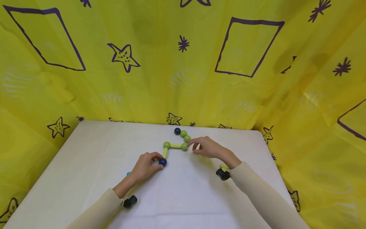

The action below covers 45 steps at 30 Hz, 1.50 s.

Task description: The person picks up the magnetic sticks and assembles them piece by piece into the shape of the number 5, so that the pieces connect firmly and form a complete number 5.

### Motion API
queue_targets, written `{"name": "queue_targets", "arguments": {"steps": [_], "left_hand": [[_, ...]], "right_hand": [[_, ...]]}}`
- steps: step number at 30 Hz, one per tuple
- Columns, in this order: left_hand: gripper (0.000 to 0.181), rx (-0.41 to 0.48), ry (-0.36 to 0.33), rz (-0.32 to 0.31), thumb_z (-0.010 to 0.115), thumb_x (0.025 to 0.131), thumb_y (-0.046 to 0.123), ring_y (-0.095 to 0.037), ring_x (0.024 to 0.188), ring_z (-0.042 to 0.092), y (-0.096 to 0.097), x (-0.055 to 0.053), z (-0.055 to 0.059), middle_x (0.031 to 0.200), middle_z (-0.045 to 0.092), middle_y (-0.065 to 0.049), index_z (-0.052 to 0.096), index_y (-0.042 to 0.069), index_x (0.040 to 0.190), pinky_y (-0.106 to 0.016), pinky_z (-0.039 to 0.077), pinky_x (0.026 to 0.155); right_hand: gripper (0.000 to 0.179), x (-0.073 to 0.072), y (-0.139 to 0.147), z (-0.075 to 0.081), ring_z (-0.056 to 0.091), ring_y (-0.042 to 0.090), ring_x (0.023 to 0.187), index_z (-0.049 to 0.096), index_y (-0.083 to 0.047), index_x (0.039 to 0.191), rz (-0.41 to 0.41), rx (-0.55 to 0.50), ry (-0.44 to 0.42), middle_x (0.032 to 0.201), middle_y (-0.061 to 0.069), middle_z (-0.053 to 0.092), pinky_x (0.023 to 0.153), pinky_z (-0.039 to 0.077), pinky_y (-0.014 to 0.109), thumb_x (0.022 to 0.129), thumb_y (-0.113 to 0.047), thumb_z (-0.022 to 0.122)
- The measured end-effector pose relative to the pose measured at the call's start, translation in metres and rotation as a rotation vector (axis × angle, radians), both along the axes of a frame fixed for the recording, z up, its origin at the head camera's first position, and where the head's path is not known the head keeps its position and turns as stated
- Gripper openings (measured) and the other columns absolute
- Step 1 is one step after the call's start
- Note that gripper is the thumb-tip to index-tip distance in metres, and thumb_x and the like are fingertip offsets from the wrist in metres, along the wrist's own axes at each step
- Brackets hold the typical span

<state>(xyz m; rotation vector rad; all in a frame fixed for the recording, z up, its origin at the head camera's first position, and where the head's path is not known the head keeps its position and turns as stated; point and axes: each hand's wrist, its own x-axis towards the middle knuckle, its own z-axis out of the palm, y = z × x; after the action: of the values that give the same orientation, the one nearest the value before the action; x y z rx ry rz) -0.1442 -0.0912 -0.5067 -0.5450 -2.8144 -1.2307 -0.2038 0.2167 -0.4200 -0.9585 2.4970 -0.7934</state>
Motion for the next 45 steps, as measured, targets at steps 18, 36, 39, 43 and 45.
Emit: {"name": "queue_targets", "arguments": {"steps": [18,36,39,43,45], "left_hand": [[0.022,-0.006,-0.002,-0.01,0.085,0.086,0.016,-0.018,0.088,0.058,0.0,-0.002,-0.002,0.099,0.076,0.0,0.075,0.011,0.105,-0.036,0.045,0.081],[0.022,0.002,0.013,-0.02,0.085,0.084,0.013,-0.022,0.087,0.059,0.0,-0.002,0.0,0.098,0.076,-0.001,0.076,0.009,0.104,-0.035,0.044,0.079],[0.022,-0.003,0.004,-0.015,0.085,0.085,0.014,-0.021,0.087,0.058,0.0,-0.003,0.0,0.098,0.076,-0.001,0.076,0.009,0.104,-0.035,0.045,0.079],[0.023,-0.003,0.003,-0.015,0.085,0.085,0.014,-0.02,0.087,0.059,0.0,-0.003,0.0,0.098,0.076,0.0,0.076,0.009,0.104,-0.034,0.045,0.079],[0.022,-0.003,0.006,-0.018,0.085,0.085,0.014,-0.02,0.088,0.059,0.0,-0.004,-0.001,0.098,0.076,0.0,0.076,0.009,0.104,-0.035,0.045,0.079]], "right_hand": [[0.027,0.013,0.085,-0.01,0.065,0.024,0.094,0.07,-0.005,0.122,-0.074,0.097,-0.084,0.109,0.012,0.072,0.085,0.054,0.042,0.095,-0.003,0.07],[0.025,0.02,0.119,-0.029,0.056,0.02,0.089,0.073,-0.009,0.115,-0.062,0.124,-0.22,0.098,0.002,0.065,0.08,0.049,0.03,0.092,0.001,0.07],[0.025,0.02,0.12,-0.031,0.056,0.019,0.089,0.074,-0.01,0.114,-0.064,0.122,-0.225,0.098,0.002,0.065,0.079,0.049,0.03,0.092,0.002,0.069],[0.025,0.02,0.121,-0.033,0.056,0.019,0.089,0.075,-0.01,0.113,-0.065,0.124,-0.221,0.098,0.005,0.066,0.08,0.05,0.03,0.092,0.002,0.07],[0.025,0.02,0.12,-0.034,0.056,0.019,0.089,0.075,-0.01,0.113,-0.073,0.128,-0.226,0.098,0.005,0.066,0.08,0.05,0.03,0.092,0.002,0.07]]}}
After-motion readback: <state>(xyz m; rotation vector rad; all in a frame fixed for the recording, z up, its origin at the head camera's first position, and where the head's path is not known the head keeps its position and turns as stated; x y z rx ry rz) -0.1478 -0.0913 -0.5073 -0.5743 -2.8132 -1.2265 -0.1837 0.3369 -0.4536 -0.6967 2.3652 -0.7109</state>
